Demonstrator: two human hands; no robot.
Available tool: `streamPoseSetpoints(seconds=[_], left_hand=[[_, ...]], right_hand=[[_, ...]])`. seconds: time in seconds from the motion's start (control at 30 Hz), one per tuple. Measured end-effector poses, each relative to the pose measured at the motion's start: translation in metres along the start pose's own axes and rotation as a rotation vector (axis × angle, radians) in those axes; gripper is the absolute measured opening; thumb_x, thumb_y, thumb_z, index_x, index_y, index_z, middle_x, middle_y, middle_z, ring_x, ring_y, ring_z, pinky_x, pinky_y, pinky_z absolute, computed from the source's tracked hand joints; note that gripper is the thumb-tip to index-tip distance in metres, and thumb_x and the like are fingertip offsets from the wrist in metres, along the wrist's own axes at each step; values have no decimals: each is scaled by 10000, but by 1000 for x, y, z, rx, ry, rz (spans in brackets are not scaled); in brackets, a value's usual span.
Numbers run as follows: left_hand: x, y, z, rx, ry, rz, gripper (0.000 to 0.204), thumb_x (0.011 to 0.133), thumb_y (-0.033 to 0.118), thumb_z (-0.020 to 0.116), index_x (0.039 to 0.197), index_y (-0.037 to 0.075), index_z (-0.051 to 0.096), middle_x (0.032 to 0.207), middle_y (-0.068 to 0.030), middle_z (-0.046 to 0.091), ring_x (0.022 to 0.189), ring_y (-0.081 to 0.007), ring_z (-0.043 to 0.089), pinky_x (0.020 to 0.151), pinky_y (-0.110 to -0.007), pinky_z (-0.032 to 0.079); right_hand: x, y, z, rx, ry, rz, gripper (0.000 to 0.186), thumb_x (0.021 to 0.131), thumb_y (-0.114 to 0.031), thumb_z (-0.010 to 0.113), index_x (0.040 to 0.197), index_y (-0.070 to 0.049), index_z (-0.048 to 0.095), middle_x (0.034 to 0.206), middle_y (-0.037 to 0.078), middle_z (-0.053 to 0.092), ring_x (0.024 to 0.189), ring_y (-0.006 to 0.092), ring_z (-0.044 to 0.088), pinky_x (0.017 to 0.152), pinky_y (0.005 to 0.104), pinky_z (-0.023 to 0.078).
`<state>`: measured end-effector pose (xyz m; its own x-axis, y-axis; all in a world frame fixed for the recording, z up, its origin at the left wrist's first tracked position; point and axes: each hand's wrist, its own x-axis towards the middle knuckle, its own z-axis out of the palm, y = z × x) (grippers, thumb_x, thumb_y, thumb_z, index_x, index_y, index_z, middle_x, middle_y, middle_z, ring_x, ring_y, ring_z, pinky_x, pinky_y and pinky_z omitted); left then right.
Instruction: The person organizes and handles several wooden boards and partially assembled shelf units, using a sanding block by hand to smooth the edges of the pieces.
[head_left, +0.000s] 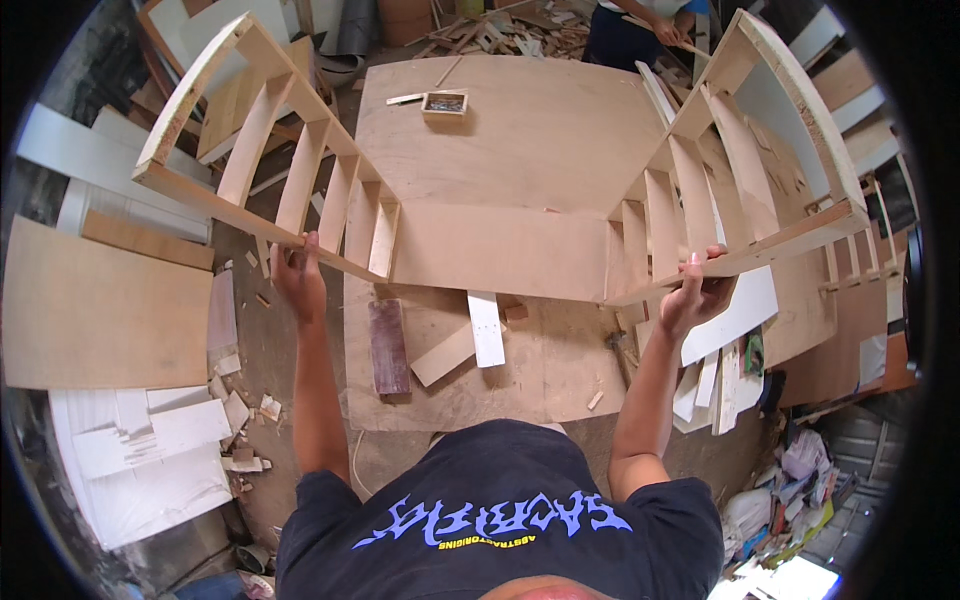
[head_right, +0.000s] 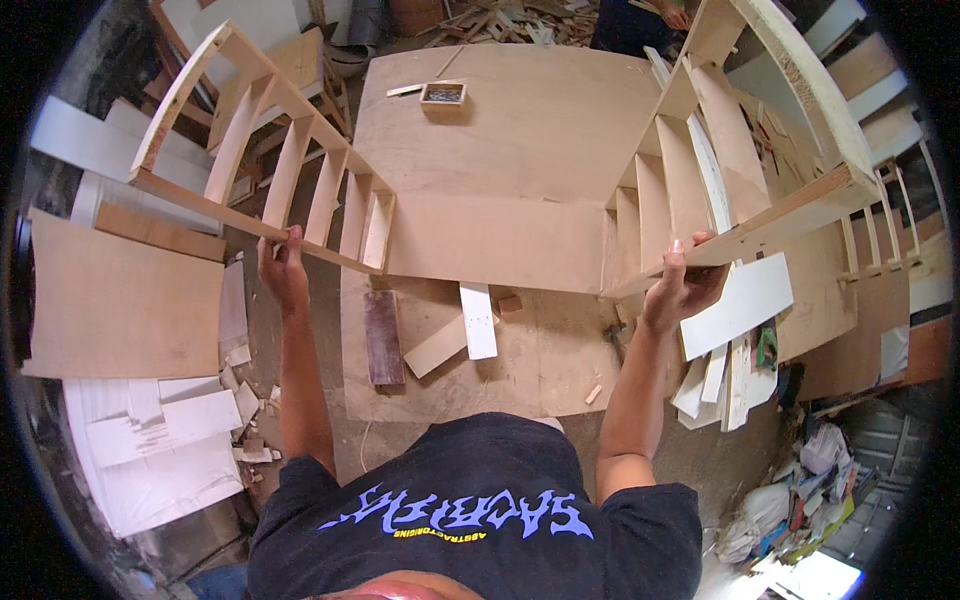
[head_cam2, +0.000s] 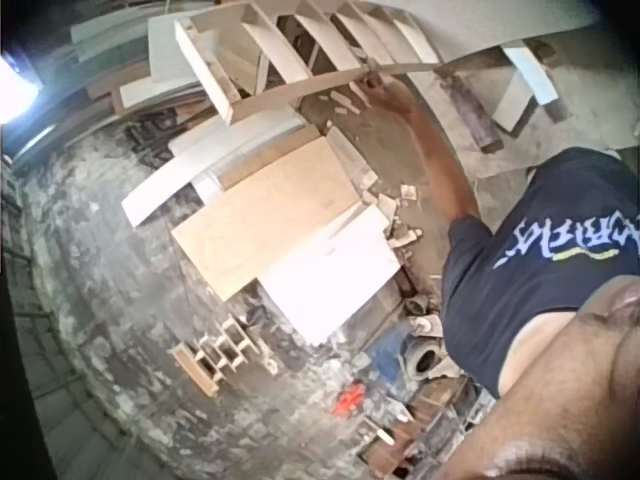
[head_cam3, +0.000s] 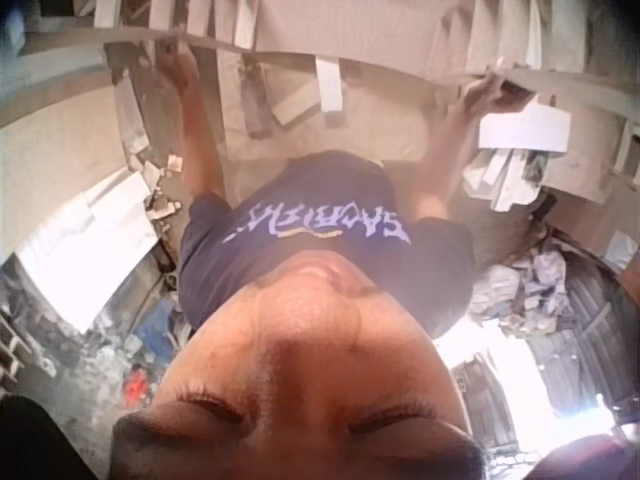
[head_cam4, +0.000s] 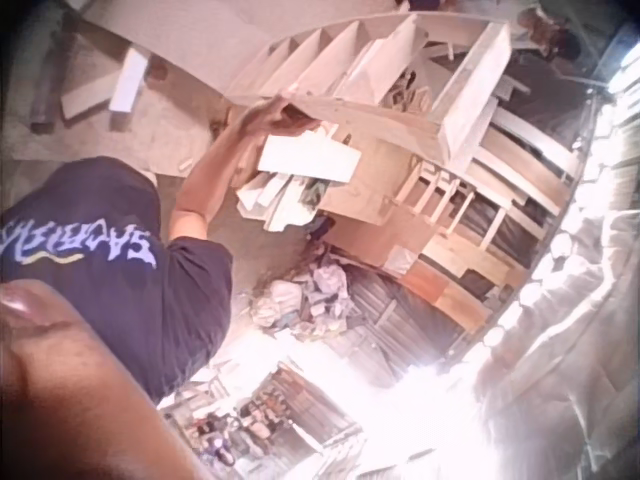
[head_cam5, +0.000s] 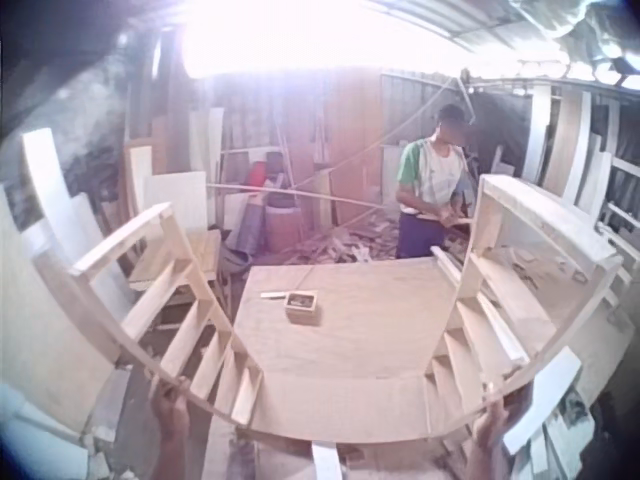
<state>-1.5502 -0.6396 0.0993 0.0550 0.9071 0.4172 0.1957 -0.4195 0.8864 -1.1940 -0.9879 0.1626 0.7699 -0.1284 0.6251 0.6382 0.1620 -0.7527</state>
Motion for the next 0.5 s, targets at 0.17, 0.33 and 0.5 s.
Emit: streamPoseSetpoints(seconds=[0.17,0.33,0.5], left_hand=[[-3,21,15,136,-63,19,262,928,141,755,1058,-33,609,1006,-129,698,936,-178,677,841,-300,531],[6,4,31,37,-72,5,287,935,169,750,1056,-38,590,983,-120,690,900,-171,665,801,-320,537],[0,5,36,106,-26,53,266,934,170,748,1036,-17,589,932,-100,642,843,-172,607,762,-336,516]], right_hand=[[-12,14,-23,41,32,114,269,782,-17,671,1035,0,580,1016,55,582,799,114,509,696,236,449],[0,43,-10,14,-11,35,272,800,-33,674,1054,3,586,1029,62,590,732,117,531,642,238,469],[6,55,-10,-51,-31,99,246,808,-36,675,1027,-26,564,1027,57,583,756,118,539,671,233,473]])
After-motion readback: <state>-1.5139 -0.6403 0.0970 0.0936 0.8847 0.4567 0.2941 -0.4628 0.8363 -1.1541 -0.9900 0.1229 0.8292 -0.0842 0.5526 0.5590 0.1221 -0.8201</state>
